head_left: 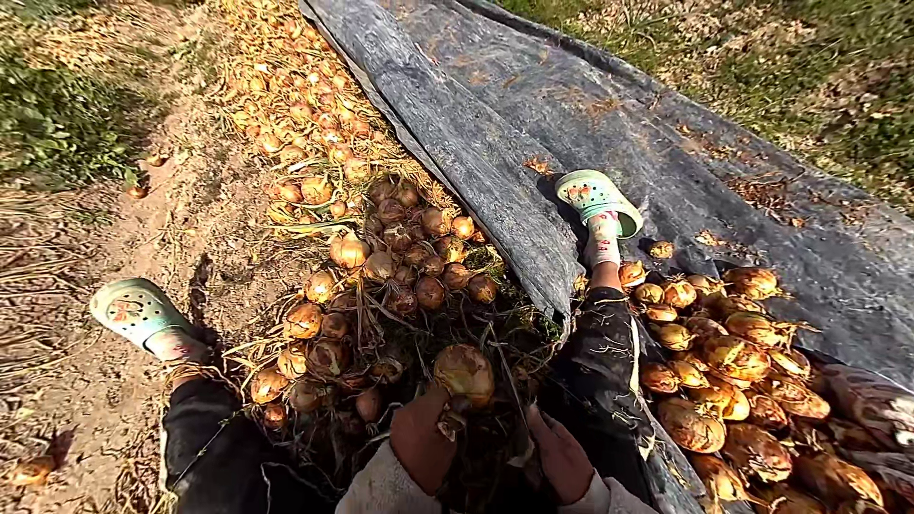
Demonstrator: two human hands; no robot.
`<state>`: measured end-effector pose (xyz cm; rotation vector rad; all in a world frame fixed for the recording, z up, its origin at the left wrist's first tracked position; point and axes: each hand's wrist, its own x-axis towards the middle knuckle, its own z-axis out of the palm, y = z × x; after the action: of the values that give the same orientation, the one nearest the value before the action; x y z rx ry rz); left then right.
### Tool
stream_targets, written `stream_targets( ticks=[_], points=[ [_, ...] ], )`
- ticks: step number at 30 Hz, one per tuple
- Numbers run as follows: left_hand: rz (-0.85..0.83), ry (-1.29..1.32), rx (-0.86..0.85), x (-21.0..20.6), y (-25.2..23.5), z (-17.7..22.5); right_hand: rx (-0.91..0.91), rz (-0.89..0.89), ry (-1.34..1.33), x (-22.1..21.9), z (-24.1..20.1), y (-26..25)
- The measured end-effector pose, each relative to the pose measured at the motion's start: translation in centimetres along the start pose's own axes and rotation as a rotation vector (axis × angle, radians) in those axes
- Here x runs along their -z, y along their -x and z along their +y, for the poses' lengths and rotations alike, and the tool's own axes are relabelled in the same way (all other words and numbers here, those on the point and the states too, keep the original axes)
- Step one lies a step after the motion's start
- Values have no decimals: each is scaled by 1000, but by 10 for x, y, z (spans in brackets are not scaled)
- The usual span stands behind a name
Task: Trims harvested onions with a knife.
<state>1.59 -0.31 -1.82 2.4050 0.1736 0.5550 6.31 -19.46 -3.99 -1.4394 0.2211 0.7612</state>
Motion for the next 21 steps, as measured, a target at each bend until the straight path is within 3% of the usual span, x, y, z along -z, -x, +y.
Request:
stream_targets(
  ticks=[3, 6, 11, 13, 18, 21],
  points=[
    [60, -117, -186, -9, -11, 8, -16, -58, -54, 11, 11, -16],
    [-95, -169, -310, -25, -4, 16, 68, -72, -64, 15, 22, -19],
    [-531, -106, -178, -37, 23, 34, 78, 54, -407, 0, 43, -13],
    [-658, -86, -127, -35, 19, 37, 124, 99, -409, 2, 48, -16],
    [-791, 46, -110, -47, -20, 56, 461, 321, -136, 15, 11, -9],
    [-820, 136, -187, -64, -59, 82, 576, 423, -93, 37, -16, -5]
  ],
)
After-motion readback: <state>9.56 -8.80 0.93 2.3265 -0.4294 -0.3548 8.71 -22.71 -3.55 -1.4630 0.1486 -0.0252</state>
